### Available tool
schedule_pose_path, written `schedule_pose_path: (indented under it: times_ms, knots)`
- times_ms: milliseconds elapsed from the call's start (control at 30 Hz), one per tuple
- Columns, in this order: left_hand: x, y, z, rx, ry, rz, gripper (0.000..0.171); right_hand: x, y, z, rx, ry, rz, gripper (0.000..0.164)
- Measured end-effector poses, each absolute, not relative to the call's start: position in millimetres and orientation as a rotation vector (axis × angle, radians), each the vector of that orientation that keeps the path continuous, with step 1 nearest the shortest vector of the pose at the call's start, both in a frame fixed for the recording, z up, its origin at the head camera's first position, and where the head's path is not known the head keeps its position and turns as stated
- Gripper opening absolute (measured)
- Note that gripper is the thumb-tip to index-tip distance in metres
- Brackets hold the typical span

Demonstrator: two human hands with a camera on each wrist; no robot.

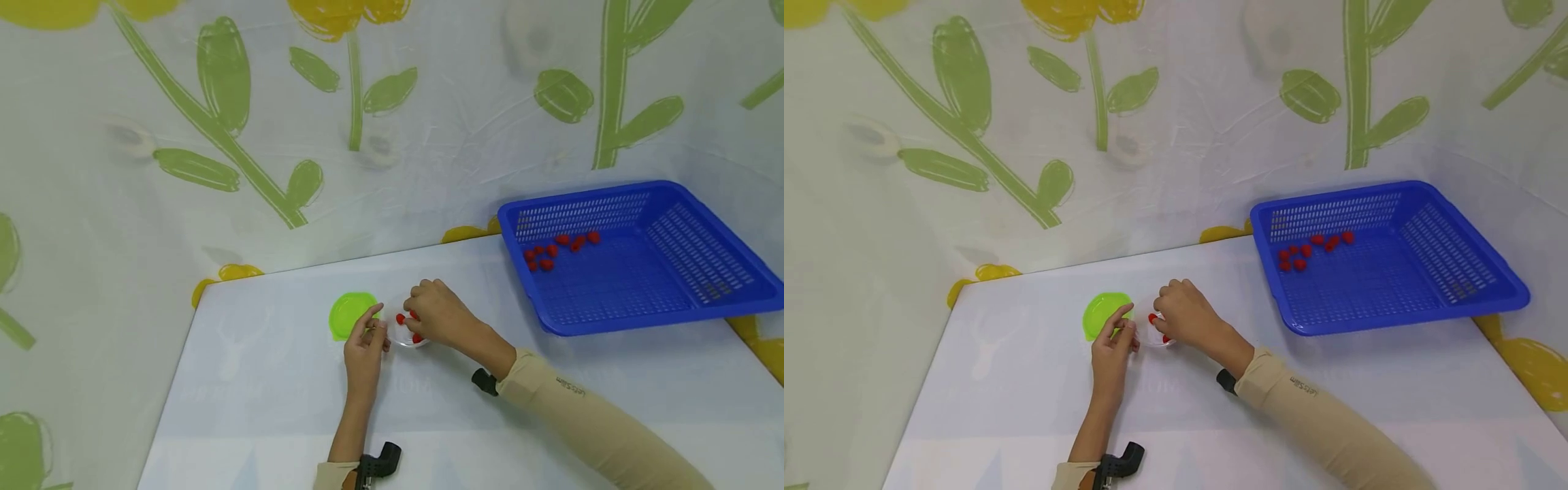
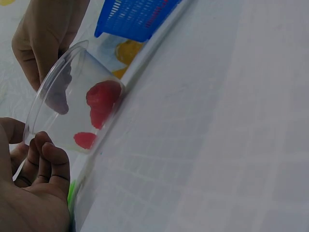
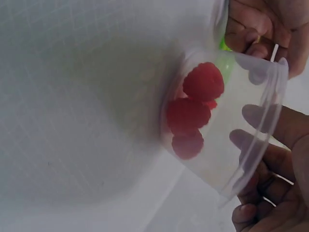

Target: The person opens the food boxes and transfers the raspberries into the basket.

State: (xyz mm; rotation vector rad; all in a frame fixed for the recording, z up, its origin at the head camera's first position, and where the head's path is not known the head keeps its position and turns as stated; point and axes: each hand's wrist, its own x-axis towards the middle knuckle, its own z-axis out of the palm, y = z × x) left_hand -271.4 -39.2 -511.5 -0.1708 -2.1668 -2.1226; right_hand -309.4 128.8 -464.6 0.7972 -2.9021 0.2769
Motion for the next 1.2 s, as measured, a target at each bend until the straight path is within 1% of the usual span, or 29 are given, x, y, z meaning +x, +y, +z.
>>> schedule_pose_path:
  times_ms: [333, 533, 700, 867, 1200]
  knots:
    - [-270.1, -38.1, -511.8, -0.157, -2.133, -2.179, 0.033, -307.7, 115.2, -477.5, 0.704, -2.919, 0.137, 0.015]
    - [-271.6, -38.5, -512.1, -0.163, -2.134, -2.166, 0.032, -308.5, 107.8, -481.9, 0.65, -2.893, 0.082, 0.02]
    - [-273.0, -39.0, -512.2, -0.184, -2.118, -2.161, 0.032, -310.7, 102.0, -482.2, 0.636, -2.892, 0.027, 0.02]
    - [-273.2, -37.7, -512.7, -0.193, -2.104, -2.161, 0.032, -312.7, 98.9, -483.0, 0.642, -2.855, -0.017, 0.017]
    - [-272.8, -36.3, -512.1, -0.19, -2.094, -2.161, 0.032, -310.8, 98.2, -485.4, 0.619, -2.812, -0.029, 0.022]
